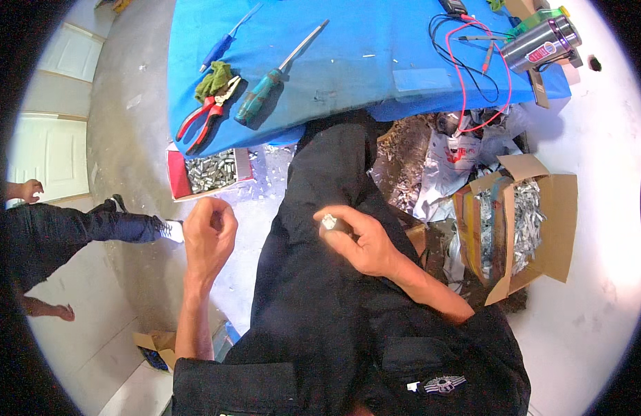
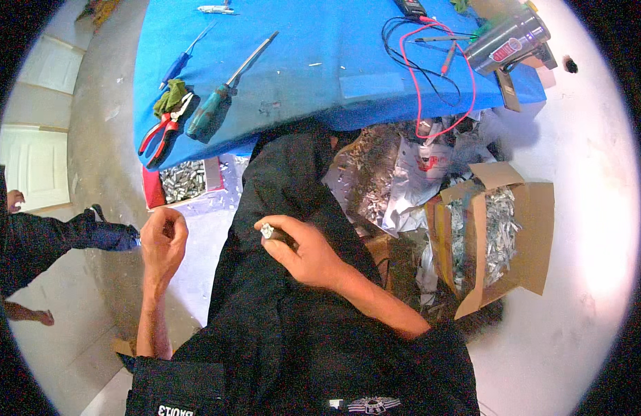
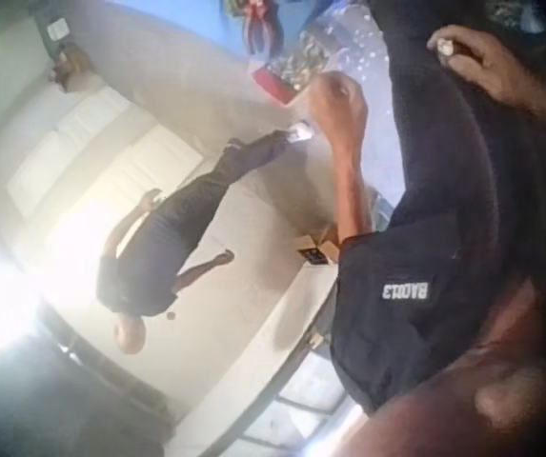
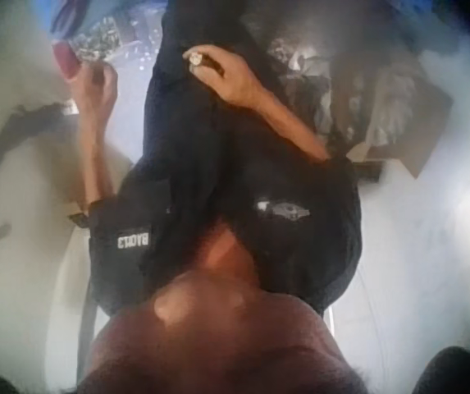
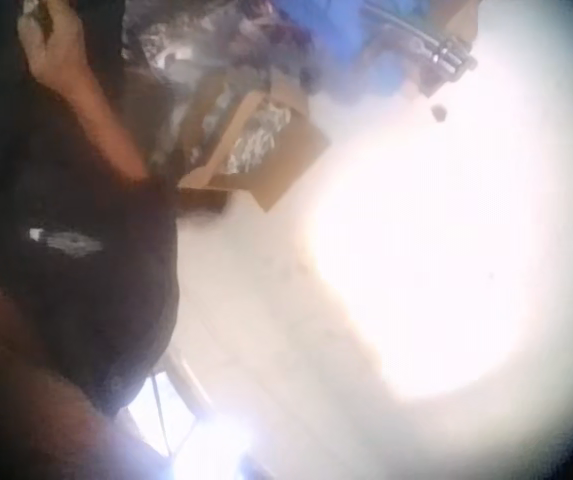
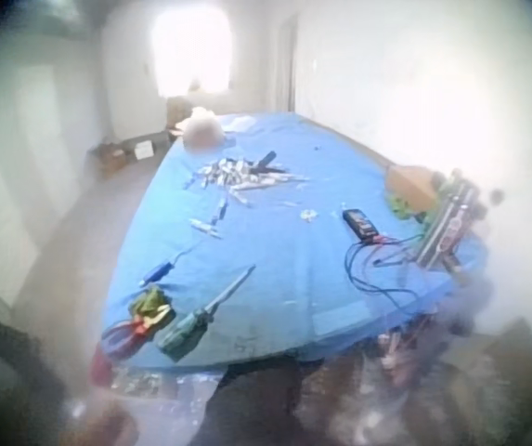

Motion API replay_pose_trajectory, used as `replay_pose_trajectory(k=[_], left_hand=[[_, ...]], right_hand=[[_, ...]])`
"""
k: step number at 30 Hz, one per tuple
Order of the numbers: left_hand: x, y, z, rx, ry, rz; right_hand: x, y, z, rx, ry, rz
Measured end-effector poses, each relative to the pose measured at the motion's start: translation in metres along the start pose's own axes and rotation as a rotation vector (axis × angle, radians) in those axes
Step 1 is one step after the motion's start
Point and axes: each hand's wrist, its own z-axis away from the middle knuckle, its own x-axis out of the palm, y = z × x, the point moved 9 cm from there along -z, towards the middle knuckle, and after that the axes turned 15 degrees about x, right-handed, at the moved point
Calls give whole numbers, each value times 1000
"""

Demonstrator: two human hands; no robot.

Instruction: The person uses a multimeter to test a component, and then uses a screwdriver and pliers to disassemble parts of an electrical component.

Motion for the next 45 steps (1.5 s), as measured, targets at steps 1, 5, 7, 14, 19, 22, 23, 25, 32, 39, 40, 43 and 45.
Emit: replay_pose_trajectory(k=[1,5,7,14,19,22,23,25,32,39,40,43,45], left_hand=[[7,-4,6,-10,-30,-1],[26,-12,24,-46,-103,15],[32,-18,31,-48,-101,11],[42,-5,27,98,-308,-160],[39,35,-2,18,-247,49],[34,68,-19,67,-193,196],[34,77,-22,90,-175,236],[39,90,-22,153,-163,275],[56,112,-29,289,-132,251],[62,112,-28,271,-147,241],[63,111,-27,268,-149,244],[66,105,-26,223,-175,317],[67,100,-25,162,-180,359]], right_hand=[[-1,4,-1,43,-12,-66],[-6,9,-6,62,-5,-185],[-7,6,-8,57,14,-190],[-15,-30,-8,-235,156,112],[-17,-34,-8,-261,202,144],[-16,-35,-8,-293,223,175],[-16,-35,-9,-289,227,177],[-15,-35,-9,-283,230,183],[-15,-35,-9,-246,251,207],[-14,-31,-10,-293,283,275],[-14,-30,-10,-300,276,279],[-12,-28,-12,-281,253,285],[-13,-27,-12,-267,251,261]])
